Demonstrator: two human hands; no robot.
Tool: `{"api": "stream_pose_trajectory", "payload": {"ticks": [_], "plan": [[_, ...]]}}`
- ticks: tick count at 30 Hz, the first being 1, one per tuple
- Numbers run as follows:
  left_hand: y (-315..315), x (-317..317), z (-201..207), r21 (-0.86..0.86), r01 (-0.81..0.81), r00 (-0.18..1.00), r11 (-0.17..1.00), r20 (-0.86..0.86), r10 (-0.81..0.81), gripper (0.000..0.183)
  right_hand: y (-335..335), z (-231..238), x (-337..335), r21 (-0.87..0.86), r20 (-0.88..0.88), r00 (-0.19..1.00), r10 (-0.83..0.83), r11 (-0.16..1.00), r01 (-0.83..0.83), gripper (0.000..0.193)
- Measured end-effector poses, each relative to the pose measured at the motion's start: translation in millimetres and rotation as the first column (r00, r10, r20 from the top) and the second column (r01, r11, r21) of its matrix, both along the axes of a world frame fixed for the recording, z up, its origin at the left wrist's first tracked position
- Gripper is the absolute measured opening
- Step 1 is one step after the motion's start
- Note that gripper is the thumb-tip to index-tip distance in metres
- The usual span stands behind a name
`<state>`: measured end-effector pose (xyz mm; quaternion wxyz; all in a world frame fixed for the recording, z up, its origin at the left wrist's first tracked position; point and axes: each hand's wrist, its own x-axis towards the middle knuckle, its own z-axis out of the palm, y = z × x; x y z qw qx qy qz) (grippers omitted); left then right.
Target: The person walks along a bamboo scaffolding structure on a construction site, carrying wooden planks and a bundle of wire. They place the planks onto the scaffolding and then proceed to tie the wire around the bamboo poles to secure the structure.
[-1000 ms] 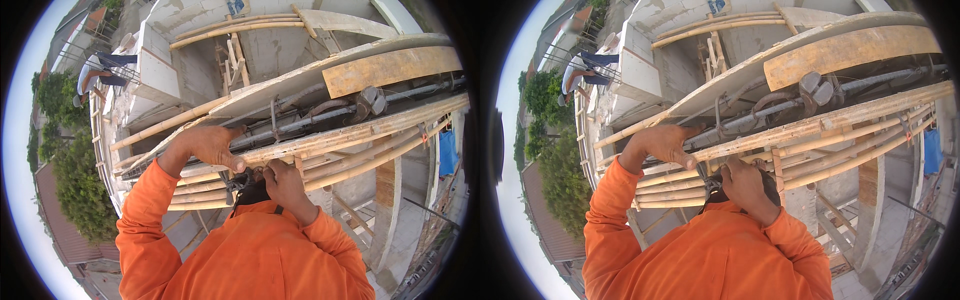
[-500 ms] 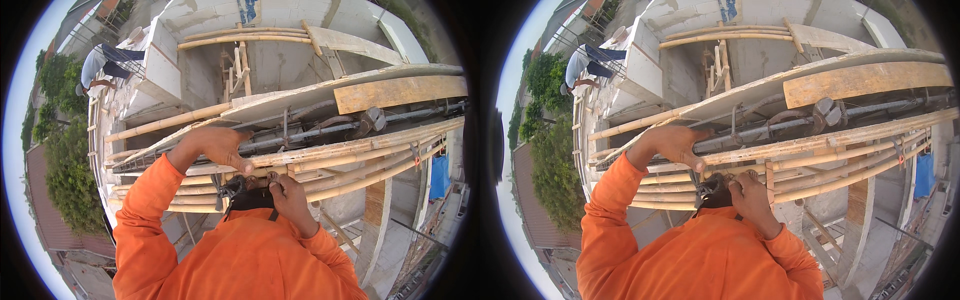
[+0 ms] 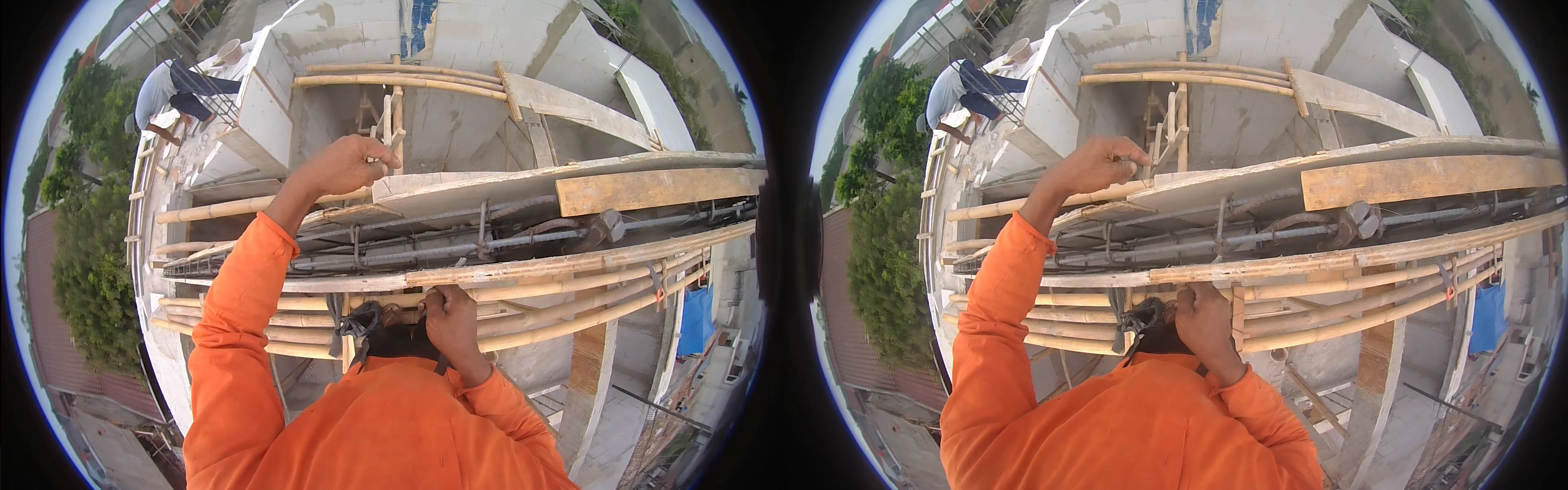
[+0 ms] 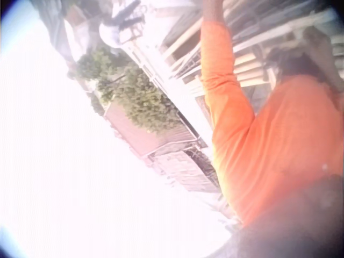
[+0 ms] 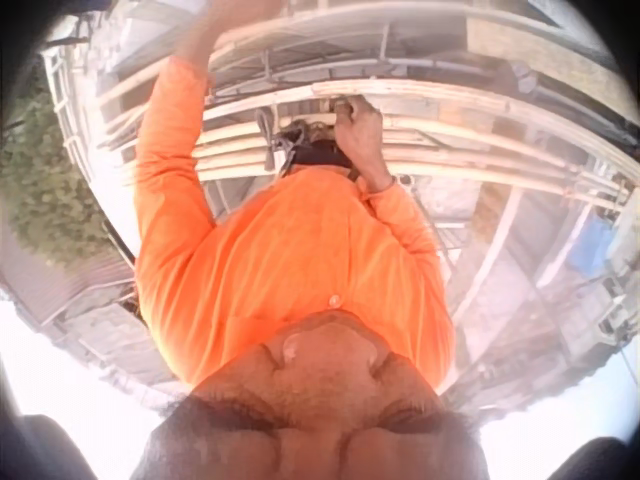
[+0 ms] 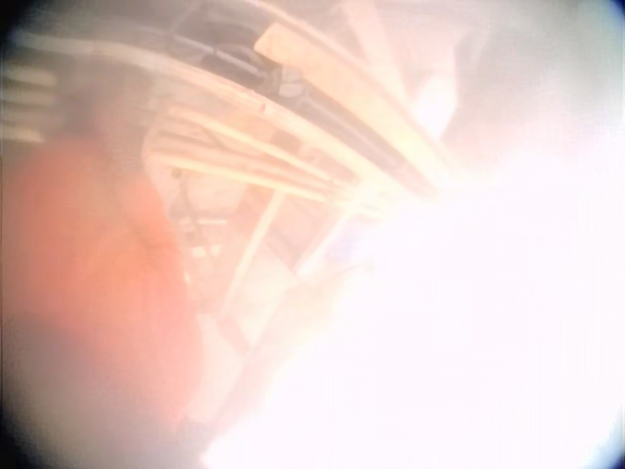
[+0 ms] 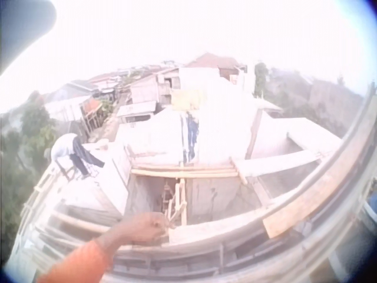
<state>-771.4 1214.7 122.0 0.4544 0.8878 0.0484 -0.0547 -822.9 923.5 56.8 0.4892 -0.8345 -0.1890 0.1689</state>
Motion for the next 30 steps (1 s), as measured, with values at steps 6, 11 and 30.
{"api": "stream_pose_trajectory", "payload": {"ticks": [6, 11, 30], "plan": [[0.7, 39.6, -60.9, -0.002, 0.361, 0.836, 0.933, -0.444, -0.324, 0.027, -9.7, -1.2, -2.1, 0.013, -0.006, 1.000, 0.015, 1.000, -0.015, 0.014], [6.6, 46.0, -78.4, 0.235, 0.417, 0.908, 0.878, -0.157, -0.389, 0.014, -34.0, 8.2, -14.7, -0.045, -0.128, 0.987, 0.096, 0.994, -0.102, 0.011], [140.9, 47.4, -32.8, 0.608, -0.595, 0.800, 0.526, 0.378, 0.467, 0.023, -18.0, -17.5, -0.7, -0.038, -0.319, 0.948, 0.015, 0.999, -0.028, 0.021]]}}
